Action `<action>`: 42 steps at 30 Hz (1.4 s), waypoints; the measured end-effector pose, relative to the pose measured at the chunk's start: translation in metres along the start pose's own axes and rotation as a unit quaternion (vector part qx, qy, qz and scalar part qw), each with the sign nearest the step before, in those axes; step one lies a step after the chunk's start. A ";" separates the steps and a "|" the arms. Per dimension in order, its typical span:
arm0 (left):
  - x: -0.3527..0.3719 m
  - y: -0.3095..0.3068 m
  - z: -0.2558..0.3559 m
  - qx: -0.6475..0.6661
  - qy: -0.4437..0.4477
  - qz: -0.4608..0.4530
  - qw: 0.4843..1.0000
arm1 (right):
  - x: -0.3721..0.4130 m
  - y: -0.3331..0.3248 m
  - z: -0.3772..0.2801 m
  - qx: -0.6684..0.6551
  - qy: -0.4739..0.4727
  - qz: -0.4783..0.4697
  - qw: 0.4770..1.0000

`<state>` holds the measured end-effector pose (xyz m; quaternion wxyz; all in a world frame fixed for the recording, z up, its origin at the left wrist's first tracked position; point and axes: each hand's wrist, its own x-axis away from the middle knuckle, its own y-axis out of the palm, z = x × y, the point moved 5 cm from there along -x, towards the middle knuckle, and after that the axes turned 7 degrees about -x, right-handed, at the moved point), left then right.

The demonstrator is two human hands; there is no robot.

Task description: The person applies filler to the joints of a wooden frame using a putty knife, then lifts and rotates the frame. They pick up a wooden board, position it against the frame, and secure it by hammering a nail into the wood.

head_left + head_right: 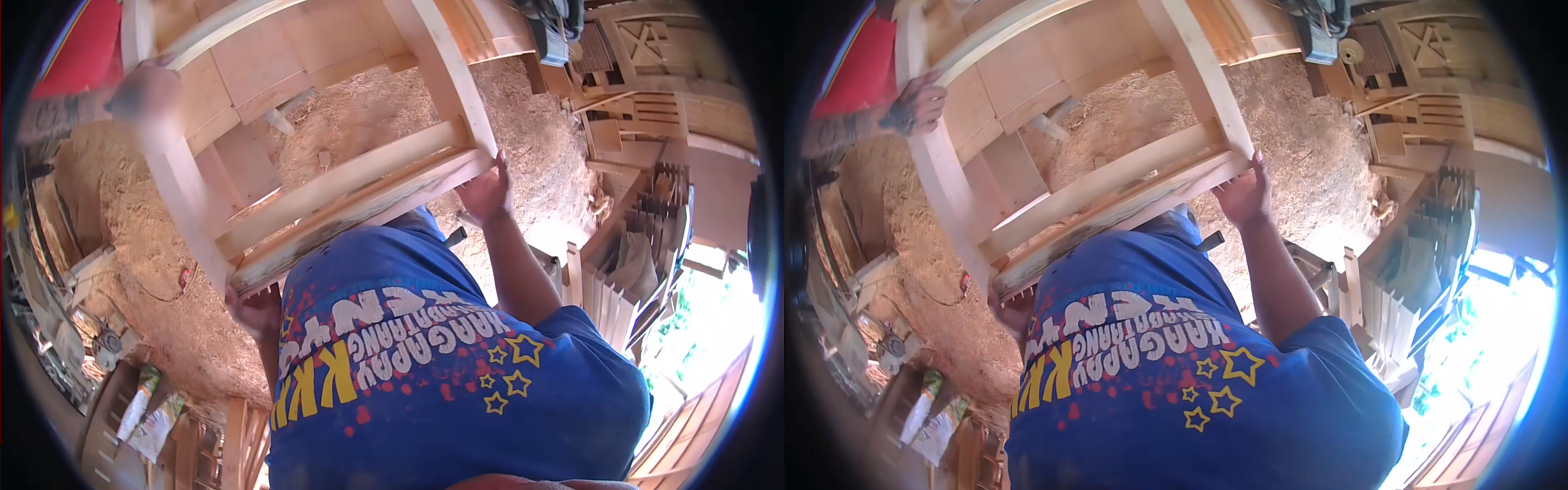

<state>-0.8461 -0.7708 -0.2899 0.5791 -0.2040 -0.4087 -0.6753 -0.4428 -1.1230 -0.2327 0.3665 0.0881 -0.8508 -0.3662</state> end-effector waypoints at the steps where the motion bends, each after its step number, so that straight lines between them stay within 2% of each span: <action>1: 0.004 0.013 0.006 -0.020 0.002 0.000 1.000 | -0.002 -0.001 -0.002 0.011 -0.021 0.014 1.000; 3: 0.015 0.027 0.014 -0.062 0.009 0.003 0.998 | -0.002 -0.001 -0.003 0.030 -0.060 0.043 0.997; 9: 0.001 0.004 0.003 0.009 -0.014 0.022 1.000 | -0.006 -0.015 -0.007 0.076 -0.064 0.026 0.995; 12: 0.025 0.039 0.014 -0.060 0.021 0.110 0.992 | -0.006 -0.013 -0.011 0.083 -0.065 0.023 0.994; 15: 0.000 -0.002 0.004 0.022 -0.007 0.040 0.999 | -0.002 -0.021 -0.008 0.070 -0.054 0.041 0.995; 18: 0.012 0.027 0.009 0.011 0.016 0.083 0.996 | -0.006 -0.028 -0.012 0.066 -0.054 0.038 0.996; 22: 0.018 0.026 0.006 0.007 -0.005 0.062 0.998 | -0.016 -0.049 -0.011 0.070 -0.076 0.003 0.995; 24: 0.026 0.050 0.002 -0.005 -0.003 0.077 0.997 | -0.030 -0.071 -0.009 0.106 -0.028 0.014 0.994; 27: 0.039 0.069 0.015 0.009 0.005 0.095 0.995 | -0.031 -0.068 -0.015 0.202 -0.043 0.011 0.978; 31: 0.041 0.071 0.019 0.039 0.016 0.066 0.997 | -0.028 -0.064 -0.025 0.149 -0.015 0.040 0.988; 33: 0.040 0.064 0.019 0.051 0.021 0.064 0.996 | -0.024 -0.049 -0.026 0.157 -0.003 -0.014 0.987; 37: 0.036 0.052 0.013 0.075 0.031 0.062 0.995 | -0.032 -0.068 -0.035 0.141 0.016 0.018 0.990; 42: 0.036 0.046 0.002 0.097 0.042 0.070 0.992 | -0.045 -0.088 -0.054 0.131 0.098 -0.047 0.985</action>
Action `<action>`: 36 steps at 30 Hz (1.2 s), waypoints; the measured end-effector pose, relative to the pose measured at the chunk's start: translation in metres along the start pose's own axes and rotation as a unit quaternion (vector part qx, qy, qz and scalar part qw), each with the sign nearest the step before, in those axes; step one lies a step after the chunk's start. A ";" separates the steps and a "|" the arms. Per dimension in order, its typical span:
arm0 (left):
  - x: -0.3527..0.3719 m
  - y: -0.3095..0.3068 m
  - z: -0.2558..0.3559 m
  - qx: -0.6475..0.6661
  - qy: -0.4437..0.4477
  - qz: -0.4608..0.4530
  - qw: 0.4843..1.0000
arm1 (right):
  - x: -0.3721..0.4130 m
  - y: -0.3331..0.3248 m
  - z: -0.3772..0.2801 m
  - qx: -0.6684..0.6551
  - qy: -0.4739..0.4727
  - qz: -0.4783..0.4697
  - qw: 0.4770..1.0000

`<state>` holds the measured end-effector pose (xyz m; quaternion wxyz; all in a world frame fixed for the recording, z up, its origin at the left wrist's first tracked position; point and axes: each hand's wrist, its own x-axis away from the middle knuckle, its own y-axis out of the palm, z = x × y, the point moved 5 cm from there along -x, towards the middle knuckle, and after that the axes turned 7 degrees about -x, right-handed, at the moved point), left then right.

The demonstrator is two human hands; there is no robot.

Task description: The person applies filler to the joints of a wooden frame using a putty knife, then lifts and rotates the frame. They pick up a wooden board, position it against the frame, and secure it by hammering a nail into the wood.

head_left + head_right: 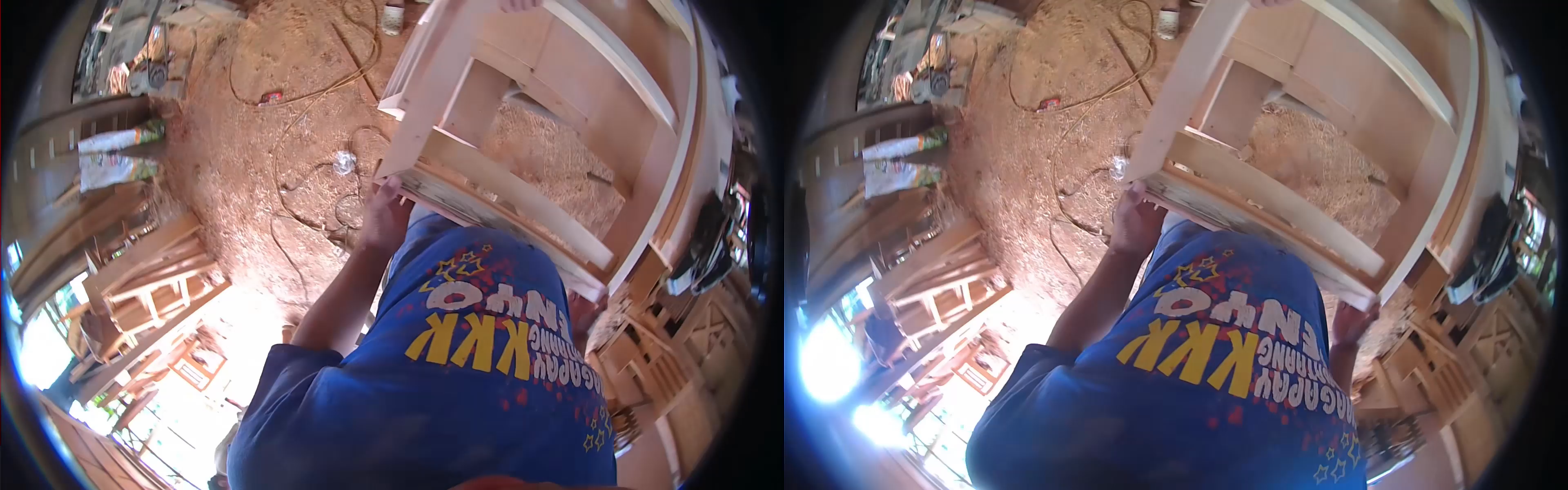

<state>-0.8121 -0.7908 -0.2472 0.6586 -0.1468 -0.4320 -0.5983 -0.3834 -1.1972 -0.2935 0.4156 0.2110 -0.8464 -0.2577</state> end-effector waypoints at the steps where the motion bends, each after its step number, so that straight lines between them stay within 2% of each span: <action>1: -0.001 0.001 -0.004 0.007 0.001 0.000 1.000 | 0.001 0.003 -0.002 0.085 -0.045 0.034 0.995; 11: -0.002 -0.004 -0.024 0.049 0.022 0.010 0.998 | -0.006 0.058 -0.010 0.129 -0.056 0.146 0.979; 23: -0.008 0.000 -0.035 0.077 0.020 0.003 0.997 | -0.004 0.098 -0.020 0.189 -0.067 0.173 0.964; 36: -0.007 0.002 -0.037 0.055 0.006 0.004 0.998 | 0.008 0.110 -0.008 0.178 -0.081 0.209 0.958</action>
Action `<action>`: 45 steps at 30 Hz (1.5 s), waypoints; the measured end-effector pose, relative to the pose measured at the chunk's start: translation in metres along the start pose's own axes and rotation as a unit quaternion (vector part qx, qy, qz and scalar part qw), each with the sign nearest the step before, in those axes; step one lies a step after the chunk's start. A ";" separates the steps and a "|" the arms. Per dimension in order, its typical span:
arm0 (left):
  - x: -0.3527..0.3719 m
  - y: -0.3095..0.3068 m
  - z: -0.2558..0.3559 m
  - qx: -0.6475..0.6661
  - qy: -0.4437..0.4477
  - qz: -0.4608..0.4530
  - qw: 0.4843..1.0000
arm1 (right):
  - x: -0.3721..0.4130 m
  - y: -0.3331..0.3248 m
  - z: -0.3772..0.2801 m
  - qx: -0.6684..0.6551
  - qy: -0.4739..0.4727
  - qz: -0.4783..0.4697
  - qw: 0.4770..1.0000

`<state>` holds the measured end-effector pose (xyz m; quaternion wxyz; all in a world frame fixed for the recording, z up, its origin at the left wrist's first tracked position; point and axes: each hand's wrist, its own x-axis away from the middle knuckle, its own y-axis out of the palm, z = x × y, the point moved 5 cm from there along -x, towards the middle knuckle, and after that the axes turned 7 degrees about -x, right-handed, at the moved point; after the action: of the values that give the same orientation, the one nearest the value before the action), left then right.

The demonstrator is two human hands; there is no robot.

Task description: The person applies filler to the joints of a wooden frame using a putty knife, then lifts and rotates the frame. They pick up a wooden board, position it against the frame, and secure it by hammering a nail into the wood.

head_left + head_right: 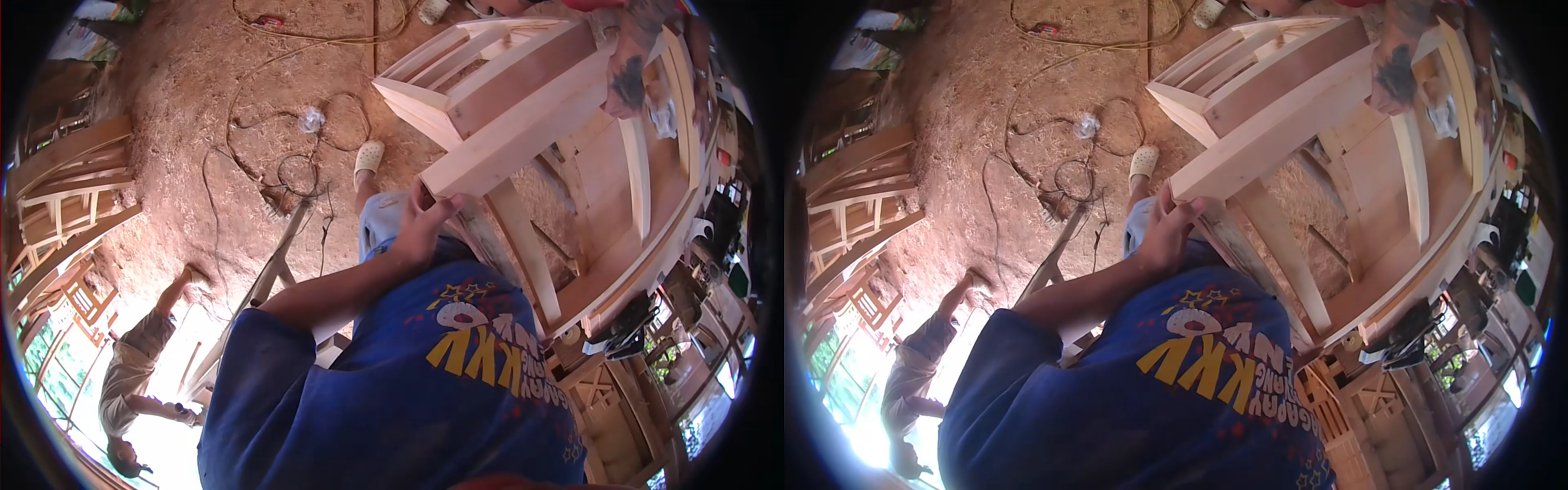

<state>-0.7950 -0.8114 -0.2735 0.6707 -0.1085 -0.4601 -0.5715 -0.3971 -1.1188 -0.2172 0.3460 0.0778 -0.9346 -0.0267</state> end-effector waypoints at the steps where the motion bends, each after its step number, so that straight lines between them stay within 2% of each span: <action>1: -0.001 -0.001 0.000 -0.001 0.002 0.001 1.000 | 0.000 0.003 0.000 -0.001 -0.001 0.000 1.000; 18: 0.001 -0.002 0.006 -0.046 0.031 0.007 0.998 | 0.009 -0.013 0.029 -0.082 0.004 0.060 0.995; 27: 0.004 -0.006 0.012 -0.074 0.040 0.006 0.996 | 0.003 0.002 0.035 -0.107 -0.031 -0.069 0.991; 31: 0.004 -0.006 0.013 -0.089 0.044 0.006 0.995 | 0.010 0.007 0.033 -0.120 -0.024 -0.037 0.992; 34: 0.002 -0.006 0.013 -0.099 0.048 0.003 0.994 | 0.013 0.011 0.031 -0.115 -0.029 -0.084 0.989; 38: -0.001 -0.006 0.014 -0.119 0.056 0.002 0.991 | 0.010 0.009 0.031 -0.120 -0.026 -0.074 0.990; 41: -0.002 -0.006 0.014 -0.131 0.064 0.002 0.989 | 0.003 0.002 0.034 -0.115 -0.031 -0.106 0.987; 45: -0.003 -0.002 0.013 -0.146 0.068 -0.002 0.987 | 0.003 0.000 0.035 -0.132 -0.025 -0.081 0.988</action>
<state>-0.8032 -0.8013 -0.2694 0.6761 -0.1652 -0.3250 -0.6403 -0.4220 -1.1195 -0.2419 0.3268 0.1062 -0.9217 -0.1800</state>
